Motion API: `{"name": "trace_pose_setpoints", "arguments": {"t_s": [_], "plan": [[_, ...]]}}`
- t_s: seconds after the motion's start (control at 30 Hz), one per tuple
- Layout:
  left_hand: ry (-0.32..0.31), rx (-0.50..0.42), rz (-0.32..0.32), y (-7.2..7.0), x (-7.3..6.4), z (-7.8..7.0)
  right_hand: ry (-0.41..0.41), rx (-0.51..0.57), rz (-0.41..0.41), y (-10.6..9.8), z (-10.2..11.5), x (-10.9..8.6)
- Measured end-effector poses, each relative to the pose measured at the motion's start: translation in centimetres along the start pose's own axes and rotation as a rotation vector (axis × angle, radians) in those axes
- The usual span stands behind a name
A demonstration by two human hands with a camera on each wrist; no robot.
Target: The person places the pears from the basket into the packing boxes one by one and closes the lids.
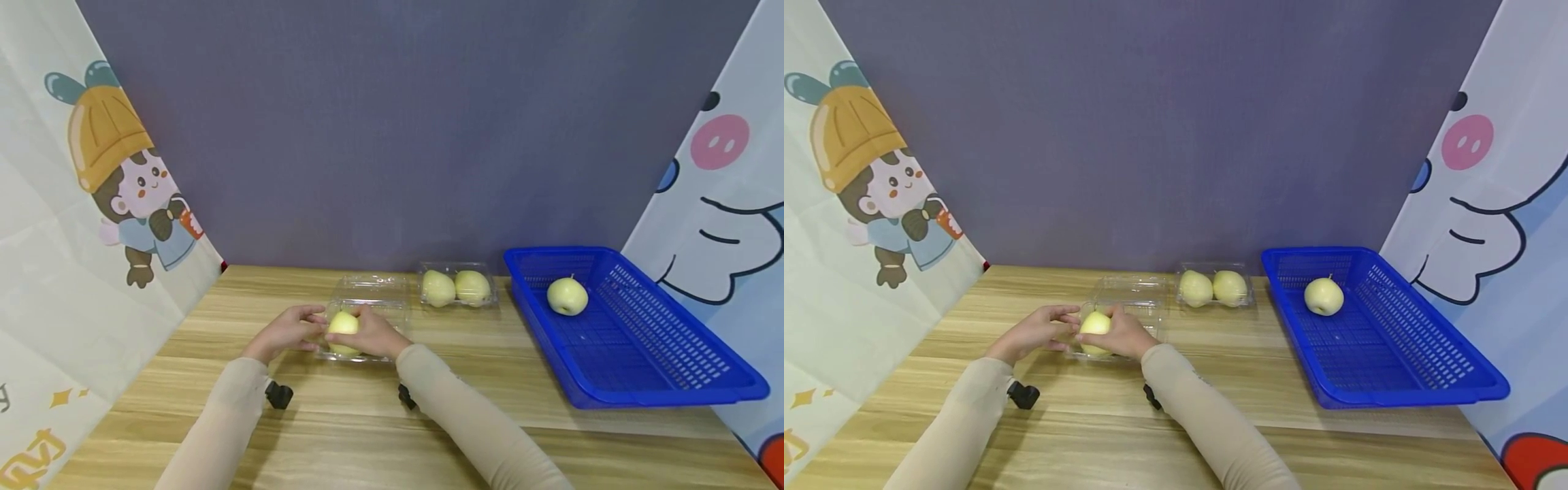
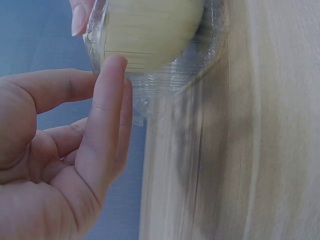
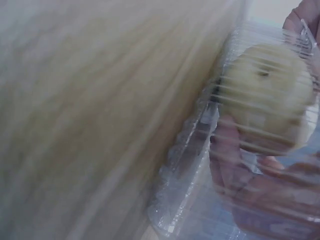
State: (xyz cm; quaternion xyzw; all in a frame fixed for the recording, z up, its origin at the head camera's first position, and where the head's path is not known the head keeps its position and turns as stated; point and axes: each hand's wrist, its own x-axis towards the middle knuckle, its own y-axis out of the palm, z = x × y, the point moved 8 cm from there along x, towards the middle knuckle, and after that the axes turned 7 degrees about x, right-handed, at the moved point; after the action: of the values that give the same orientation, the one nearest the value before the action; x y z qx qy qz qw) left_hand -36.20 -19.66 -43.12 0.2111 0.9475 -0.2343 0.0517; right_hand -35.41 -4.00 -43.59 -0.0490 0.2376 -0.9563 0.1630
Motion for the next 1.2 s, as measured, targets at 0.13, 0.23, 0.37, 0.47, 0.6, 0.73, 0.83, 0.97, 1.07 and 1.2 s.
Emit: {"name": "trace_pose_setpoints", "arguments": {"t_s": [0.13, 0.23, 0.37, 0.47, 0.6, 0.73, 0.83, 0.97, 1.07, 1.2], "plan": [[-0.005, -0.008, -0.006, -0.1, 0.0, 0.1, -0.006, 0.002, 0.014, 0.1, 0.0, 0.0], [-0.004, -0.004, -0.007, -0.1, 0.0, 0.2, -0.007, 0.001, 0.023, 0.1, 0.0, 0.0], [-0.005, -0.006, -0.010, -0.1, 0.1, 0.2, 0.004, -0.034, 0.015, -0.1, -0.2, 0.0], [-0.003, -0.008, -0.009, -0.1, 0.1, 0.1, 0.013, -0.066, 0.003, -0.3, -0.2, -0.1], [0.002, -0.010, -0.004, 0.0, -0.1, -0.1, 0.015, -0.064, 0.009, -0.4, 0.0, -0.3], [0.008, -0.011, 0.001, 0.1, -0.1, -0.2, 0.013, -0.055, 0.026, -0.5, 0.3, -0.5], [0.013, -0.013, 0.004, 0.1, -0.2, -0.2, 0.011, -0.066, 0.037, -0.6, 0.5, -0.6], [0.017, -0.014, 0.006, 0.1, -0.1, -0.2, 0.008, -0.069, 0.053, -0.9, 0.8, -0.8], [0.016, -0.013, 0.004, 0.0, 0.0, -0.1, -0.001, -0.085, 0.056, -1.1, 1.0, -0.9], [0.015, -0.015, -0.003, 0.0, 0.2, 0.1, -0.023, -0.134, 0.046, -1.4, 1.2, -1.1]]}}
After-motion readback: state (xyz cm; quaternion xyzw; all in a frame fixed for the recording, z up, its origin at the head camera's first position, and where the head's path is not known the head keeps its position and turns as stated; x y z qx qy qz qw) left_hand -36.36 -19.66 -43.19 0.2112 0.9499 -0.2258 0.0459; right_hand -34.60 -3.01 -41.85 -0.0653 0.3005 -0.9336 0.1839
